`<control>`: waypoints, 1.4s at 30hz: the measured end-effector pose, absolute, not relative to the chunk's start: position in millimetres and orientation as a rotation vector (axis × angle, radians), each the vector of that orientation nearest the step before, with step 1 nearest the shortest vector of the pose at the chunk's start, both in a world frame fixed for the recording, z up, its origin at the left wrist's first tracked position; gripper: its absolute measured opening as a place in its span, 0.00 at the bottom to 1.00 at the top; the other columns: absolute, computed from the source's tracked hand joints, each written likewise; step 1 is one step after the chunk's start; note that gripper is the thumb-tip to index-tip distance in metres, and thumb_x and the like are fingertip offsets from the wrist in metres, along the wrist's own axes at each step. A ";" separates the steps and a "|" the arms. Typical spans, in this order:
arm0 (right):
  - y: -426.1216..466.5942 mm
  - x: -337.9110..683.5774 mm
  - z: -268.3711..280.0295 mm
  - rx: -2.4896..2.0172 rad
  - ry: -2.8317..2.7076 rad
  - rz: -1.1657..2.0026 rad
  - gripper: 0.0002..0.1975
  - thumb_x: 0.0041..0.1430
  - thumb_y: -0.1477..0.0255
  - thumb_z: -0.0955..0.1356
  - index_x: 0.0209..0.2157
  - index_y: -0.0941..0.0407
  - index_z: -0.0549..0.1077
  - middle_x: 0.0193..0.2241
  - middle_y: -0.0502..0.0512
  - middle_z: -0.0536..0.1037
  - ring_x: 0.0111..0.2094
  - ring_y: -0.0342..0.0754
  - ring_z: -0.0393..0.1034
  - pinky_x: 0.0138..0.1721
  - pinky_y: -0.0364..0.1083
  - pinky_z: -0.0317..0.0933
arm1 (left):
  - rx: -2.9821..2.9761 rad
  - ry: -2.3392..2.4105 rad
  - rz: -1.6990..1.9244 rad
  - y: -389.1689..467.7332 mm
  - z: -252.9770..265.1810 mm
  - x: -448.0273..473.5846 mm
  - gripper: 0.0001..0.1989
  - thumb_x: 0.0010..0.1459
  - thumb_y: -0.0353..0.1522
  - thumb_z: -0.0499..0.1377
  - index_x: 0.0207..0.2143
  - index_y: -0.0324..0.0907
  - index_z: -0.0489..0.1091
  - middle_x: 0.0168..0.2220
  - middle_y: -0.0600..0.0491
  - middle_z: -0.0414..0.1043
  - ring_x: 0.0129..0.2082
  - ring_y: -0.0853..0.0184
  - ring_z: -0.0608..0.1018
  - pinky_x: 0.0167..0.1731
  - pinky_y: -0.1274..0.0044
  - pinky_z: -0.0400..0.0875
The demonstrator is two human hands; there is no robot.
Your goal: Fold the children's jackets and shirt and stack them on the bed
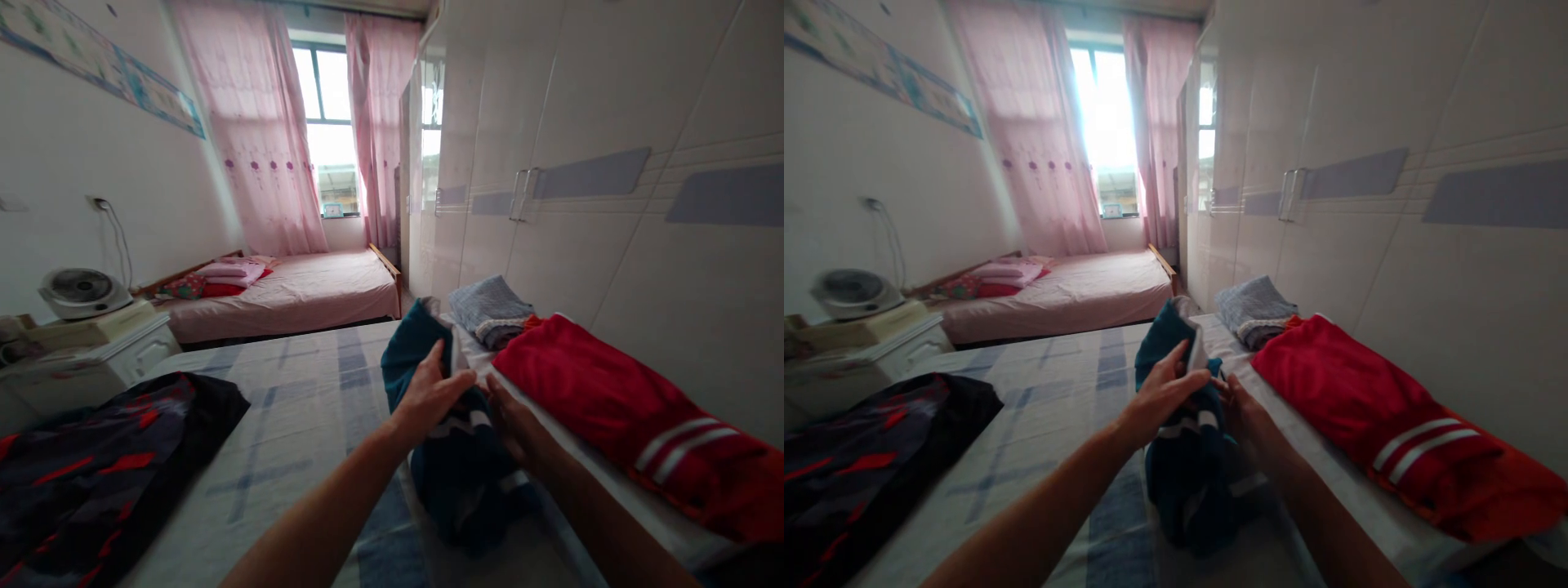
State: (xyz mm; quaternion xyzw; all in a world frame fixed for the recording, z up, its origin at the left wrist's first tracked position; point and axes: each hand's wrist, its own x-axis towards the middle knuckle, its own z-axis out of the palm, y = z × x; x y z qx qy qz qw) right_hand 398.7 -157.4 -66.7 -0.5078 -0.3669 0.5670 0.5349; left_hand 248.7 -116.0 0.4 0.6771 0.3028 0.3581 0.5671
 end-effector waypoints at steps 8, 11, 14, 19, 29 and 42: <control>-161.7 451.8 -93.1 -1.609 -1.052 1.092 0.29 0.52 0.52 0.63 0.46 0.60 0.71 0.43 0.62 0.77 0.47 0.59 0.70 0.49 0.54 0.63 | 2.535 0.774 0.787 -143.5 -55.9 228.5 0.24 0.58 0.39 0.54 0.56 0.41 0.64 0.58 0.44 0.61 0.60 0.55 0.60 0.58 0.62 0.54; -156.4 444.6 -97.6 -1.820 -1.238 0.465 0.34 0.51 0.57 0.63 0.55 0.62 0.62 0.56 0.66 0.65 0.58 0.59 0.57 0.58 0.56 0.51 | 2.713 0.700 0.594 -150.7 -78.5 210.0 0.29 0.58 0.45 0.53 0.61 0.50 0.54 0.65 0.47 0.49 0.65 0.55 0.49 0.60 0.57 0.46; -149.3 428.1 -86.0 -1.791 -1.456 0.066 0.31 0.55 0.59 0.61 0.58 0.59 0.59 0.60 0.63 0.60 0.61 0.55 0.51 0.61 0.56 0.45 | 2.782 0.706 0.578 -153.1 -94.1 211.4 0.27 0.59 0.46 0.51 0.61 0.55 0.54 0.65 0.49 0.46 0.65 0.56 0.47 0.60 0.55 0.45; -118.1 403.6 -54.7 -1.717 -1.864 0.070 0.25 0.61 0.61 0.58 0.57 0.57 0.62 0.60 0.58 0.60 0.62 0.50 0.49 0.62 0.52 0.43 | 2.853 0.809 0.698 -161.9 -98.9 223.2 0.25 0.57 0.42 0.56 0.56 0.51 0.61 0.63 0.45 0.52 0.63 0.51 0.54 0.58 0.52 0.50; -24.2 369.3 -37.4 -1.882 -2.243 0.277 0.25 0.58 0.57 0.61 0.54 0.54 0.67 0.55 0.60 0.69 0.57 0.56 0.59 0.55 0.56 0.50 | 3.073 0.954 0.802 -183.0 -93.3 198.7 0.12 0.51 0.19 0.53 0.38 0.36 0.67 0.30 0.49 0.69 0.28 0.63 0.72 0.25 0.74 0.73; 14.1 319.9 -37.8 -2.190 -2.471 0.278 0.17 0.60 0.64 0.65 0.48 0.58 0.68 0.48 0.57 0.70 0.46 0.50 0.67 0.46 0.55 0.63 | 3.114 0.854 0.890 -180.2 -90.5 202.7 0.07 0.51 0.22 0.56 0.33 0.39 0.66 0.27 0.51 0.67 0.25 0.64 0.71 0.19 0.76 0.66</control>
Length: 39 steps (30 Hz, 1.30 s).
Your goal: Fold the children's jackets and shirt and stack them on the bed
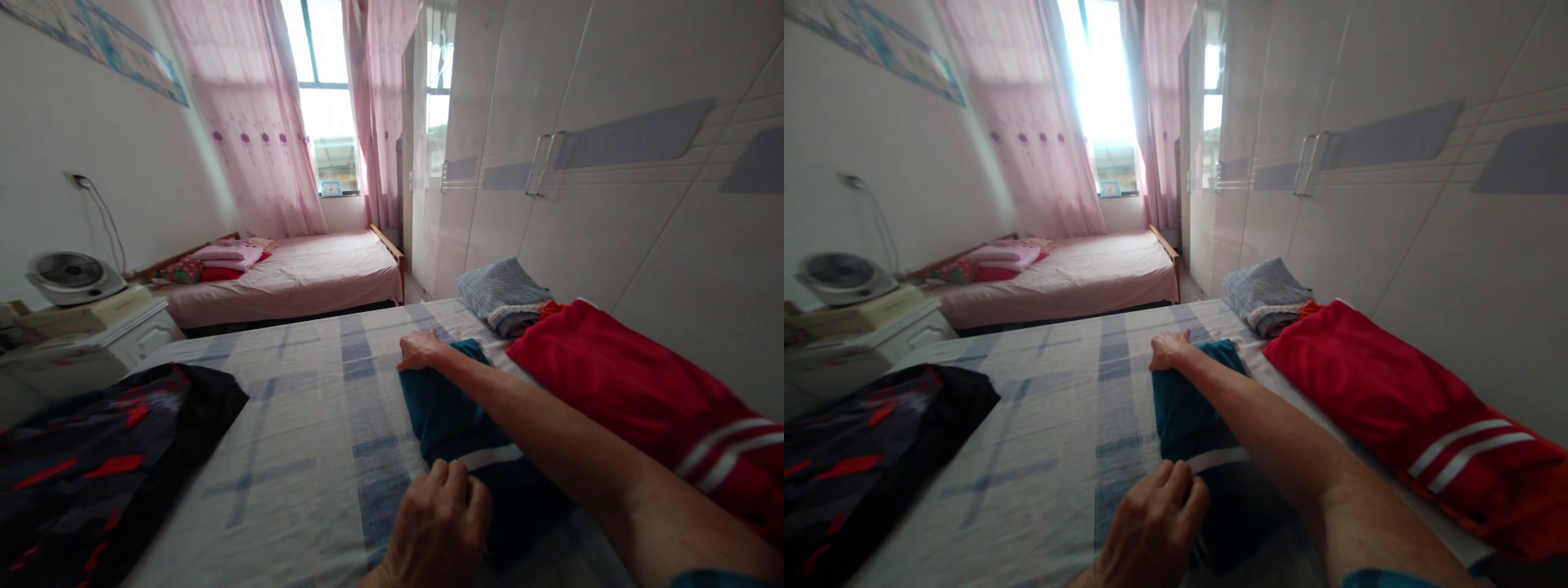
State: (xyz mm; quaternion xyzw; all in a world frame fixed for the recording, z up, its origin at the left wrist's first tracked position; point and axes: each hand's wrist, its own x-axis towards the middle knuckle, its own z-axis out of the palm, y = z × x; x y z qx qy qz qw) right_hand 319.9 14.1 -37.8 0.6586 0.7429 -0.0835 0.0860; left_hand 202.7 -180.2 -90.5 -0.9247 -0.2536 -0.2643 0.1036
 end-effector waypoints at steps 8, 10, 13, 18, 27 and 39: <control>6.9 309.6 -56.6 1.962 2.371 -0.197 0.17 0.60 0.65 0.65 0.48 0.57 0.67 0.48 0.57 0.70 0.45 0.49 0.68 0.45 0.54 0.64 | -2.704 -0.542 -0.873 -197.8 -106.2 216.6 0.04 0.51 0.25 0.56 0.26 0.41 0.63 0.23 0.53 0.64 0.23 0.65 0.72 0.18 0.76 0.64; 0.2 311.5 -53.0 2.006 2.439 -0.164 0.17 0.60 0.63 0.65 0.47 0.58 0.68 0.47 0.58 0.71 0.47 0.51 0.66 0.48 0.56 0.61 | -2.772 -0.502 -0.871 -193.7 -101.9 217.1 0.06 0.50 0.26 0.58 0.24 0.41 0.62 0.22 0.54 0.64 0.21 0.67 0.70 0.16 0.77 0.61; -13.0 328.3 -36.8 2.096 2.565 -0.110 0.21 0.61 0.59 0.61 0.50 0.57 0.68 0.50 0.60 0.70 0.53 0.53 0.62 0.52 0.54 0.56 | -2.951 -0.612 -0.919 -176.9 -81.2 209.0 0.05 0.51 0.29 0.59 0.25 0.41 0.64 0.24 0.54 0.67 0.23 0.68 0.71 0.18 0.78 0.62; -26.6 399.4 -20.2 2.304 2.586 -0.079 0.20 0.65 0.67 0.55 0.53 0.58 0.67 0.54 0.60 0.68 0.55 0.49 0.61 0.54 0.47 0.52 | -3.002 -0.898 -1.048 -139.7 -50.6 196.2 0.08 0.56 0.25 0.52 0.34 0.40 0.70 0.40 0.48 0.70 0.40 0.62 0.72 0.39 0.70 0.70; -11.0 460.9 -78.3 2.371 2.430 -0.243 0.19 0.61 0.63 0.63 0.51 0.56 0.67 0.52 0.58 0.68 0.51 0.52 0.64 0.51 0.58 0.58 | -3.042 -0.981 -1.049 -126.3 -79.0 212.1 0.07 0.56 0.29 0.54 0.38 0.41 0.69 0.41 0.48 0.68 0.42 0.61 0.70 0.43 0.66 0.68; 1.0 444.4 -76.0 2.406 2.421 -0.231 0.15 0.62 0.65 0.61 0.45 0.56 0.72 0.47 0.58 0.72 0.49 0.51 0.65 0.51 0.54 0.58 | -3.029 -1.484 -1.322 -80.6 -83.8 198.6 0.10 0.60 0.32 0.49 0.30 0.42 0.69 0.33 0.52 0.68 0.34 0.68 0.72 0.36 0.77 0.65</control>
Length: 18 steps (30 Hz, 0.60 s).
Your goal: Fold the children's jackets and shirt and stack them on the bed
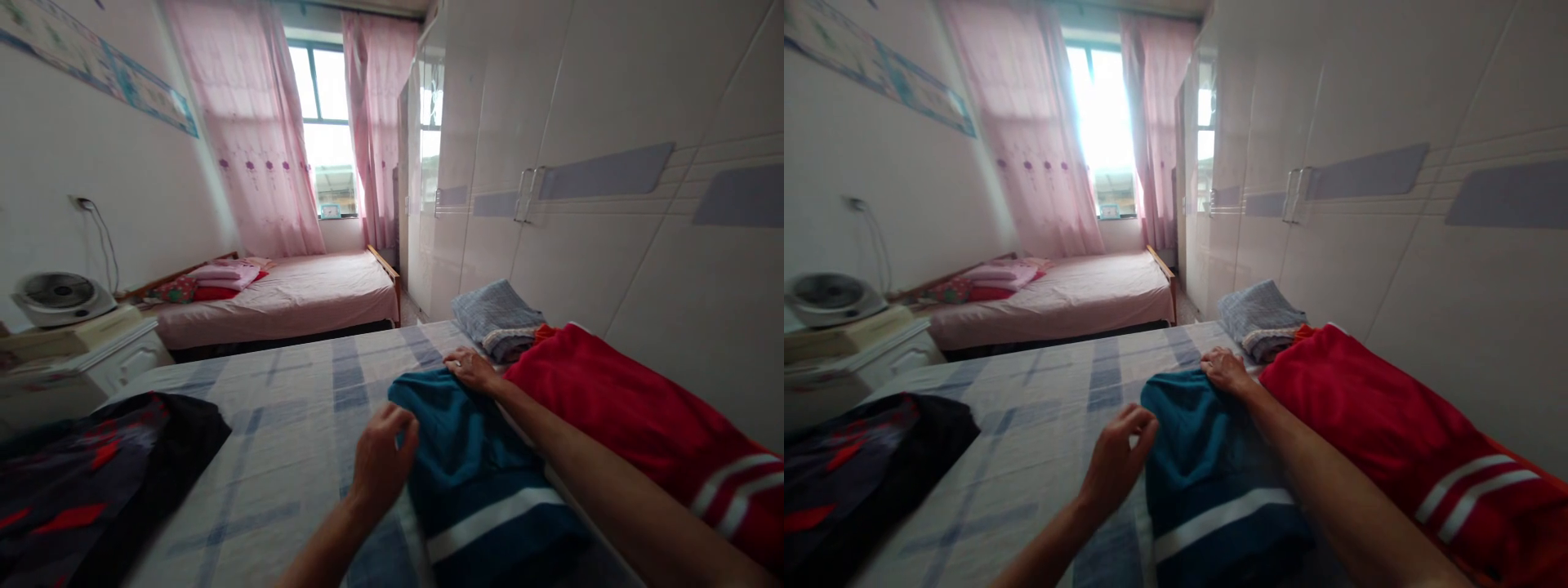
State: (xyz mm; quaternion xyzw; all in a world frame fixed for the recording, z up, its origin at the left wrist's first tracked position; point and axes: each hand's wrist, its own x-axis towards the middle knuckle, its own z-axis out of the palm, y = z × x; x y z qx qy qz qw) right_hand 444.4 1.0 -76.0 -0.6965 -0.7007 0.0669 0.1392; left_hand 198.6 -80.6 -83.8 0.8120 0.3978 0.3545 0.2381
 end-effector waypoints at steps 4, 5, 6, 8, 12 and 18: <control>4.5 419.6 -65.3 -1.830 -2.173 0.237 0.16 0.60 0.64 0.61 0.45 0.51 0.75 0.48 0.53 0.74 0.52 0.50 0.63 0.51 0.47 0.55 | 1.986 1.316 0.980 -24.4 -95.9 194.1 0.11 0.56 0.31 0.53 0.40 0.38 0.71 0.38 0.48 0.71 0.31 0.67 0.74 0.37 0.75 0.67; 5.4 414.6 -64.3 -1.798 -2.205 0.251 0.16 0.59 0.64 0.62 0.44 0.50 0.76 0.47 0.52 0.75 0.51 0.50 0.65 0.50 0.47 0.56 | 1.988 1.307 0.958 -14.3 -100.3 194.2 0.10 0.55 0.31 0.54 0.38 0.38 0.72 0.36 0.49 0.72 0.30 0.68 0.74 0.36 0.76 0.67; 6.1 410.7 -64.0 -1.777 -2.230 0.261 0.15 0.58 0.64 0.63 0.41 0.50 0.77 0.45 0.52 0.76 0.48 0.49 0.67 0.49 0.46 0.56 | 1.989 1.292 0.936 -6.5 -104.4 194.6 0.09 0.54 0.30 0.55 0.36 0.38 0.72 0.34 0.51 0.73 0.30 0.68 0.74 0.35 0.77 0.67; 6.7 405.7 -64.5 -1.763 -2.253 0.265 0.14 0.57 0.65 0.63 0.36 0.51 0.79 0.40 0.51 0.79 0.43 0.48 0.70 0.46 0.45 0.58 | 1.987 1.280 0.905 3.4 -111.0 196.1 0.06 0.52 0.29 0.55 0.30 0.39 0.73 0.29 0.53 0.73 0.29 0.69 0.75 0.32 0.79 0.67; 3.7 401.2 -65.7 -1.783 -2.223 0.186 0.14 0.55 0.69 0.62 0.34 0.52 0.79 0.36 0.52 0.80 0.39 0.48 0.71 0.43 0.43 0.58 | 1.969 1.332 0.875 11.7 -116.7 198.1 0.08 0.51 0.25 0.53 0.25 0.39 0.71 0.19 0.57 0.69 0.24 0.70 0.74 0.28 0.80 0.65; -1.3 397.0 -64.9 -1.800 -2.138 0.078 0.13 0.53 0.70 0.62 0.32 0.53 0.79 0.36 0.53 0.80 0.40 0.49 0.70 0.45 0.44 0.56 | 1.967 1.340 0.828 17.5 -117.9 196.0 0.07 0.50 0.24 0.52 0.26 0.38 0.70 0.18 0.57 0.68 0.20 0.71 0.73 0.25 0.81 0.64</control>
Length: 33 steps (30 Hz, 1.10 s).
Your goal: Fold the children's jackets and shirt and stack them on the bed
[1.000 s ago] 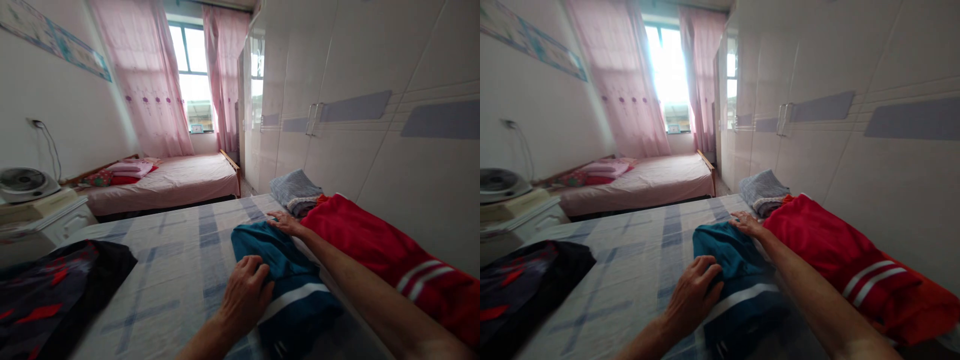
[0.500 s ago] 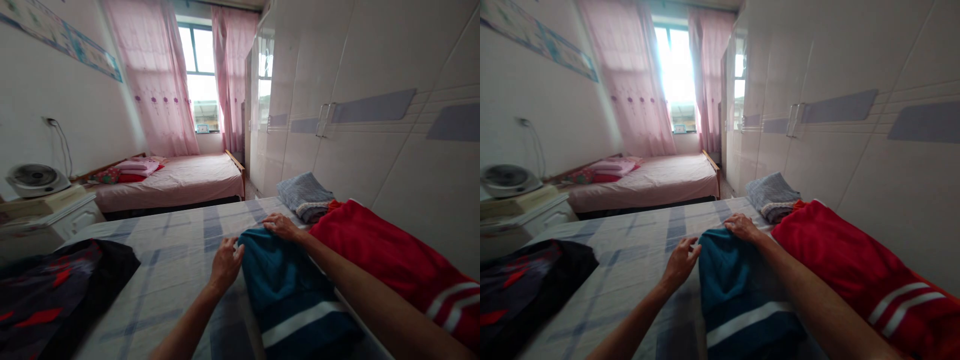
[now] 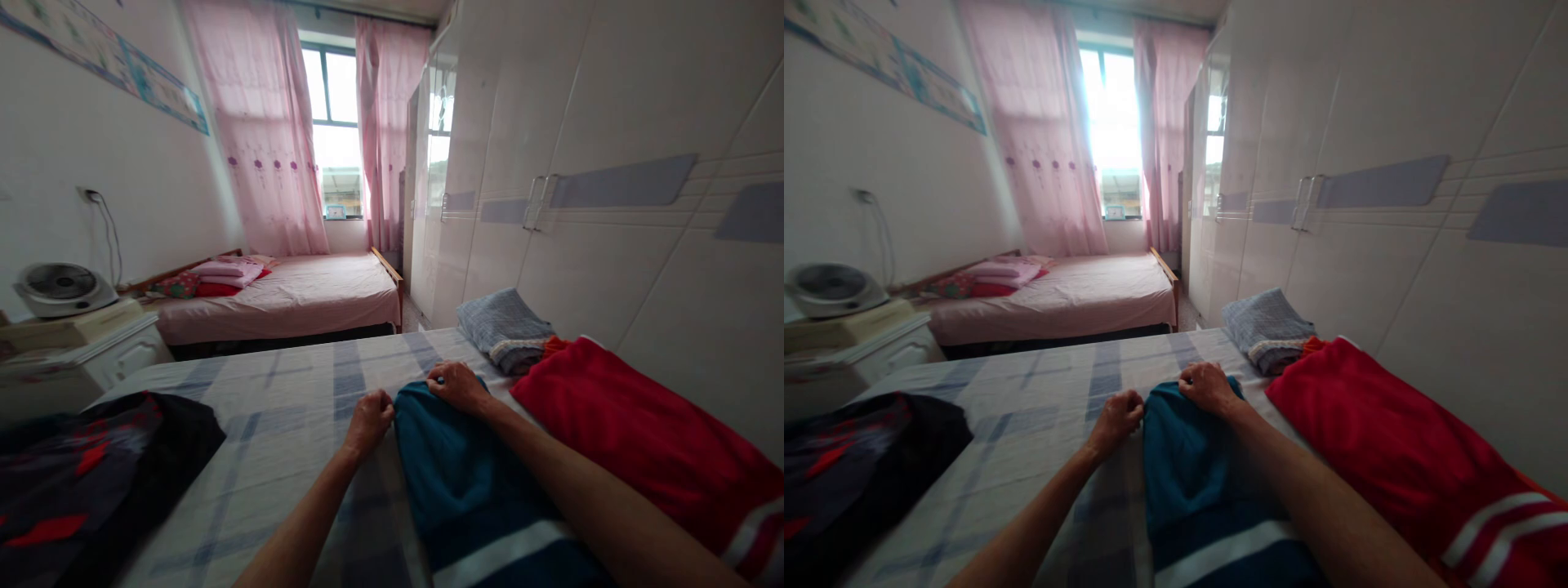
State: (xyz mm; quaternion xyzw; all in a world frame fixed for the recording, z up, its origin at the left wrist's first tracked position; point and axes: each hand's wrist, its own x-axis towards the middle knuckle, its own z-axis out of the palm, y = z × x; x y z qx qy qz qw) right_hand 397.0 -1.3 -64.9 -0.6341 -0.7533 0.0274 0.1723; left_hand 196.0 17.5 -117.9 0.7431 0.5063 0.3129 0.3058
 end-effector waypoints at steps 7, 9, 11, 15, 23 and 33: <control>-1.2 393.9 -77.1 -1.787 -2.072 0.111 0.14 0.55 0.70 0.61 0.31 0.54 0.79 0.34 0.52 0.79 0.37 0.46 0.71 0.41 0.42 0.58 | 2.072 1.310 0.820 17.1 -118.0 195.3 0.06 0.53 0.28 0.54 0.29 0.39 0.71 0.24 0.55 0.72 0.27 0.70 0.74 0.29 0.81 0.65; -2.7 392.1 -79.8 -1.791 -2.052 0.110 0.14 0.55 0.70 0.61 0.30 0.54 0.78 0.33 0.52 0.79 0.36 0.45 0.71 0.40 0.41 0.58 | 2.123 1.353 0.825 16.8 -116.9 196.9 0.06 0.52 0.26 0.53 0.26 0.39 0.70 0.24 0.55 0.71 0.28 0.70 0.74 0.31 0.80 0.64; -4.3 392.1 -81.4 -1.805 -2.015 0.088 0.13 0.55 0.70 0.61 0.29 0.54 0.78 0.33 0.52 0.79 0.35 0.45 0.71 0.38 0.41 0.58 | 2.166 1.412 0.825 15.5 -116.6 197.7 0.06 0.51 0.25 0.54 0.25 0.40 0.69 0.25 0.54 0.71 0.29 0.70 0.73 0.32 0.80 0.62; -4.5 399.3 -85.6 -1.877 -1.875 0.004 0.14 0.56 0.70 0.61 0.30 0.55 0.77 0.36 0.55 0.79 0.38 0.47 0.71 0.41 0.43 0.57 | 2.186 1.575 0.797 10.9 -119.6 194.9 0.05 0.49 0.24 0.53 0.26 0.40 0.68 0.27 0.53 0.71 0.29 0.68 0.73 0.30 0.79 0.61; -7.9 417.2 -75.2 -1.827 -1.865 0.063 0.20 0.62 0.67 0.56 0.48 0.56 0.72 0.49 0.56 0.74 0.50 0.46 0.67 0.51 0.43 0.56 | 2.325 1.600 0.826 -7.7 -99.6 196.6 0.13 0.56 0.27 0.49 0.42 0.40 0.69 0.48 0.45 0.70 0.45 0.62 0.74 0.43 0.72 0.67; -43.6 461.3 -98.1 -2.012 -1.862 0.133 0.25 0.60 0.65 0.58 0.54 0.62 0.66 0.58 0.65 0.64 0.60 0.56 0.53 0.60 0.56 0.47 | 2.713 1.178 0.483 -58.3 -97.3 215.3 0.22 0.63 0.40 0.46 0.58 0.46 0.60 0.64 0.47 0.51 0.64 0.54 0.53 0.58 0.55 0.51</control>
